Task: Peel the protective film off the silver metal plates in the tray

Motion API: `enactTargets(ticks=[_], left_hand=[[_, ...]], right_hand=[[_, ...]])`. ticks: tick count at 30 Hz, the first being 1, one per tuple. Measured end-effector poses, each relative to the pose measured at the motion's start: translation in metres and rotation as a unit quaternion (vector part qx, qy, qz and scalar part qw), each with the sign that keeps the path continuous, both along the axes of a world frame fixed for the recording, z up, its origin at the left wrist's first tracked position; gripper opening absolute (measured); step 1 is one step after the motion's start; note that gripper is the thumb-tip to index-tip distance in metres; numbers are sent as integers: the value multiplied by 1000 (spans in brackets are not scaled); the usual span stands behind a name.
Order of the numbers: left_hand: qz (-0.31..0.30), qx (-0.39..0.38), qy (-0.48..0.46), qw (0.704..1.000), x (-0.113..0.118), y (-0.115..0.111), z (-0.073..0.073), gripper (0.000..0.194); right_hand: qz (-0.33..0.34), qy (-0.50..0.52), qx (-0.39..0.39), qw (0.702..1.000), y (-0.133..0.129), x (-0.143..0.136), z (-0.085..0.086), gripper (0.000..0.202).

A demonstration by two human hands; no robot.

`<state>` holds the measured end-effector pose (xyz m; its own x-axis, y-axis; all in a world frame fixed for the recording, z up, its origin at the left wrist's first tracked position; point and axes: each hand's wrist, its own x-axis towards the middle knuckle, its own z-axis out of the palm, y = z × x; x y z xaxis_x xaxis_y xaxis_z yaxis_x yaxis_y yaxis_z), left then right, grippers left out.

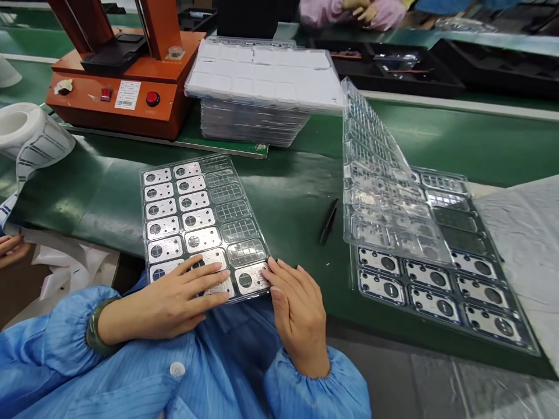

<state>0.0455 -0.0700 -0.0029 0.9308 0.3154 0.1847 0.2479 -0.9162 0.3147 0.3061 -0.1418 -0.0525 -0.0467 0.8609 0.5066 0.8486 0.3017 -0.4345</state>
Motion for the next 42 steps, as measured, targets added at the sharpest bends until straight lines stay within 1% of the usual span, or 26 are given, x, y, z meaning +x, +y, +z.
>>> enactTargets(ticks=[5,8,11,15,20,23,26,29,31,34,37,40,42], left_hand=[[40,24,-27,999,-4,-5,-3,32],[39,51,-37,997,-5,-7,-6,29],[36,65,-44,996,-4,-8,-7,26],[45,53,-58,996,-3,-5,-3,29],[96,26,-42,994,0,-2,1,24],[101,31,-27,994,4,-3,3,23],[110,28,-35,993,8,-5,4,24],[135,-13,-51,989,10,-6,4,26],[144,-70,-61,985,11,-6,4,26],[136,-157,-68,976,11,-2,5,26],[151,-212,-81,962,14,7,10,23],[206,-259,-120,936,23,19,15,17],[241,-313,-143,907,33,29,16,15]], right_hand=[[-20,4,6,1000,-2,-7,1,30],[-29,2,10,1000,-1,-11,4,29],[-34,5,11,999,-1,-12,5,29],[-44,11,12,999,0,-13,4,28],[-56,18,24,998,1,-15,2,27],[-59,17,34,998,1,-16,2,27],[-65,16,39,997,2,-17,2,27],[-69,17,41,997,1,-18,1,27],[-73,17,40,996,1,-18,-1,27],[-77,16,42,996,1,-19,-2,26],[-82,17,50,995,2,-20,-2,25],[-88,19,56,994,3,-21,-2,25],[-92,15,61,994,3,-22,-2,25]])
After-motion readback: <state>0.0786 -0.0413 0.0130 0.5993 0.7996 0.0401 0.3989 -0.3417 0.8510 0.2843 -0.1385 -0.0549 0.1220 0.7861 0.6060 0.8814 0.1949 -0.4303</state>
